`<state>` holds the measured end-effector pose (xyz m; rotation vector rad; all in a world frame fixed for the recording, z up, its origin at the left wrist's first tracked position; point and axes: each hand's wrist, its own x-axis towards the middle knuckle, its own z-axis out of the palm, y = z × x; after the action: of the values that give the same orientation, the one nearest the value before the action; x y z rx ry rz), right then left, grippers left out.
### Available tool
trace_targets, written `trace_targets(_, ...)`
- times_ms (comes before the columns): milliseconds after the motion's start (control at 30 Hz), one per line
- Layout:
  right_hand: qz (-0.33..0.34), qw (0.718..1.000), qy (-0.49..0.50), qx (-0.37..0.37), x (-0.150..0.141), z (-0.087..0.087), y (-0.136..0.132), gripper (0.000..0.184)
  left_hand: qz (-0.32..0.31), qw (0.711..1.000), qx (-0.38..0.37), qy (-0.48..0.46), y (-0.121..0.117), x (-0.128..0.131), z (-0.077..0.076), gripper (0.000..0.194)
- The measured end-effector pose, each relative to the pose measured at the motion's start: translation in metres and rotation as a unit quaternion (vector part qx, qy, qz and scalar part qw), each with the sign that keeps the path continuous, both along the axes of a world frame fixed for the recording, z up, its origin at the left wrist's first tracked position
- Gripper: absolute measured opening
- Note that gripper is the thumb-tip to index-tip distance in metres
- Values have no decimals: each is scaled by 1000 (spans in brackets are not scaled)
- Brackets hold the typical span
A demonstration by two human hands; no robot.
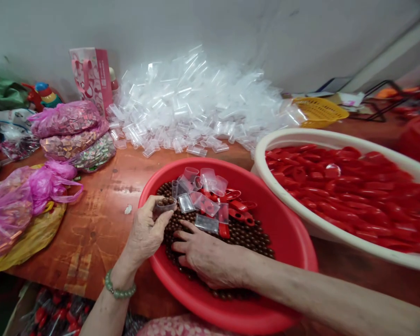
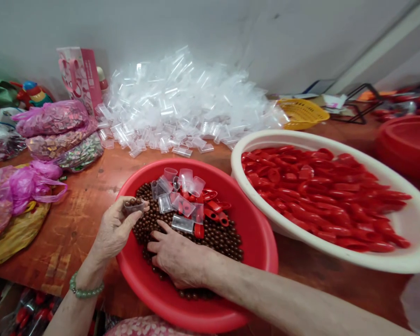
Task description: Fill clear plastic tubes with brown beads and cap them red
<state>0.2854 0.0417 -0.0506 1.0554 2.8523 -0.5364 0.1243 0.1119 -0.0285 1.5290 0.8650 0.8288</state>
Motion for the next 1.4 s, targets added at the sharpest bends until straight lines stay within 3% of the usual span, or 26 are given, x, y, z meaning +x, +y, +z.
trace_targets(133, -40, 999, -29, 20, 13, 6, 2, 15, -31, 999, -7, -13, -6, -4, 7, 14)
trace_targets(267, -121, 992, 37, 20, 31, 21, 2, 18, -84, 995, -17, -43, -20, -8, 19, 14)
trace_targets(367, -184, 979, 79, 50, 46, 27, -2, 21, -96, 995, 16, -24, -25, -7, 24, 15)
trace_targets(500, -229, 961, 134, 82, 59, 29, -11, 24, -100, 993, 40, 45, -23, -2, 22, 15)
trace_targets(733, -291, 917, 266, 51, 61, 47, -18, 19, -135, 989, -41, 38, -23, 0, 16, 17)
trace_targets(867, -283, 901, 330, -8, 56, 58, -15, 19, -150, 987, -17, 45, -25, 0, 18, 20)
trace_targets(1000, -270, 896, 350, -39, 47, 63, -10, 22, -148, 988, -44, 22, -25, 0, 14, 20)
trace_targets(1400, -217, 904, 368, -3, 31, 67, 6, 7, -170, 982, -83, -18, -21, 0, 13, 25)
